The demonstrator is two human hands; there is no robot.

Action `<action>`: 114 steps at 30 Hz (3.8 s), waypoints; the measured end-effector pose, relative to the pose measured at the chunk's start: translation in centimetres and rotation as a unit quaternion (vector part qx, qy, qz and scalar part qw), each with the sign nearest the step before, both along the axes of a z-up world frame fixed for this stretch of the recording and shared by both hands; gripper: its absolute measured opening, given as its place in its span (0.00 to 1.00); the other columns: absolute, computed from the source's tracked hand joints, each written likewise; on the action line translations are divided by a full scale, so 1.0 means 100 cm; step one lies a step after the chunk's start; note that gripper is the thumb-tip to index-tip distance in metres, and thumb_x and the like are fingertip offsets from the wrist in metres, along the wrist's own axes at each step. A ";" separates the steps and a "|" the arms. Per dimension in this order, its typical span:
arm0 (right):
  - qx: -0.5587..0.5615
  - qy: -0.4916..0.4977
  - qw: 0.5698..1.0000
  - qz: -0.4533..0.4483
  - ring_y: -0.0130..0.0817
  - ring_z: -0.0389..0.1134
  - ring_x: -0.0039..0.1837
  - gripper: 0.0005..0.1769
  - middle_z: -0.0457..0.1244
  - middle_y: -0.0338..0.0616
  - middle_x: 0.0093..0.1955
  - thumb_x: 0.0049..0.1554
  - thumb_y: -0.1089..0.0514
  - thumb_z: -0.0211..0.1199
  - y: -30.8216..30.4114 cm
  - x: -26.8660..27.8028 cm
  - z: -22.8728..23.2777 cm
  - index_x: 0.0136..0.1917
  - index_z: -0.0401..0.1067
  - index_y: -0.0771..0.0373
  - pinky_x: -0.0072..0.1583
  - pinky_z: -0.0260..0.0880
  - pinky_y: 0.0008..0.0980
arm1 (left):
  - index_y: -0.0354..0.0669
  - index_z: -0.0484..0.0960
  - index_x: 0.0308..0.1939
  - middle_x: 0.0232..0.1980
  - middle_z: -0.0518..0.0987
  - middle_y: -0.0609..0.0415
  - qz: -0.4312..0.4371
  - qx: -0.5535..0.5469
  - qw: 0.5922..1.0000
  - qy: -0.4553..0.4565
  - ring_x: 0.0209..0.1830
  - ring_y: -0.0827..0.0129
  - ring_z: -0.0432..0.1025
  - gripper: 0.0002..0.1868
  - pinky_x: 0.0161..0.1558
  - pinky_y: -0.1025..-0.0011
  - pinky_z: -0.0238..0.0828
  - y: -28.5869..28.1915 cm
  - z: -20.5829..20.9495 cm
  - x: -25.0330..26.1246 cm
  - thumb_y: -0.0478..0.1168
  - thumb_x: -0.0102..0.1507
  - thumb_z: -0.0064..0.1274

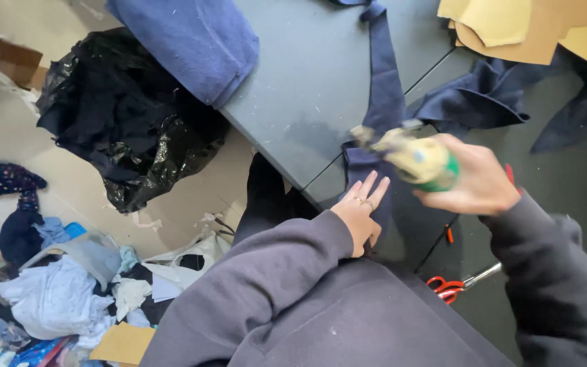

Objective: The person places a cardboard pattern on a dark blue fabric and traces its outline with a red marker. They then use a green electric rotary cutter to cut the fabric along the marked lines, repeating the process for a second piece.

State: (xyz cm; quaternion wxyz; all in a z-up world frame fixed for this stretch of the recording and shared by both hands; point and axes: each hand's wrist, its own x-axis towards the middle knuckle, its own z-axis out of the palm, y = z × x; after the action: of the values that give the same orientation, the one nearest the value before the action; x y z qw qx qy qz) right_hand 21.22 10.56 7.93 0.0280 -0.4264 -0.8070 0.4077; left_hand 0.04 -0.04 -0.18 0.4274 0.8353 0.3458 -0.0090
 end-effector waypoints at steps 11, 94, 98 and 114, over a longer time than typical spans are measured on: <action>0.021 0.185 0.891 -0.413 0.37 0.72 0.53 0.29 0.68 0.49 0.51 0.51 0.65 0.71 -0.129 0.106 0.007 0.63 0.66 0.72 0.59 0.74 0.35 | 0.57 0.76 0.51 0.47 0.80 0.59 0.086 -0.044 0.963 -0.250 0.51 0.61 0.76 0.15 0.49 0.64 0.70 0.029 0.065 0.051 0.34 0.63 0.54; -0.215 -0.273 0.901 -0.262 0.51 0.75 0.49 0.40 0.72 0.52 0.46 0.38 0.45 0.75 -0.153 0.058 -0.026 0.64 0.71 0.52 0.53 0.73 0.43 | 0.66 0.79 0.63 0.48 0.68 0.60 0.038 0.304 0.939 -0.156 0.52 0.70 0.68 0.25 0.69 0.61 0.59 -0.058 -0.074 0.018 0.38 0.63 0.48; -0.213 -0.266 0.900 -0.271 0.50 0.75 0.49 0.39 0.73 0.51 0.47 0.37 0.46 0.74 -0.155 0.053 -0.030 0.63 0.72 0.52 0.53 0.73 0.43 | 0.66 0.79 0.63 0.49 0.69 0.60 0.040 0.298 0.939 -0.165 0.53 0.70 0.68 0.24 0.69 0.62 0.59 -0.058 -0.077 0.017 0.38 0.63 0.48; -0.185 -0.211 0.902 -0.330 0.47 0.76 0.51 0.38 0.73 0.50 0.48 0.38 0.45 0.75 -0.155 0.026 -0.040 0.61 0.73 0.56 0.54 0.73 0.40 | 0.64 0.81 0.60 0.50 0.71 0.59 0.040 0.286 0.938 -0.191 0.54 0.68 0.68 0.22 0.68 0.63 0.59 -0.052 -0.075 0.013 0.39 0.63 0.48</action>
State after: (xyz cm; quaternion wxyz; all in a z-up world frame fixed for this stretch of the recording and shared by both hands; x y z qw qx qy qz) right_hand 23.82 -4.93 3.90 -0.0891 -0.7415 -0.5175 0.4177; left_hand 1.32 -5.29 -7.68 0.2280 0.8939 0.2786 0.2671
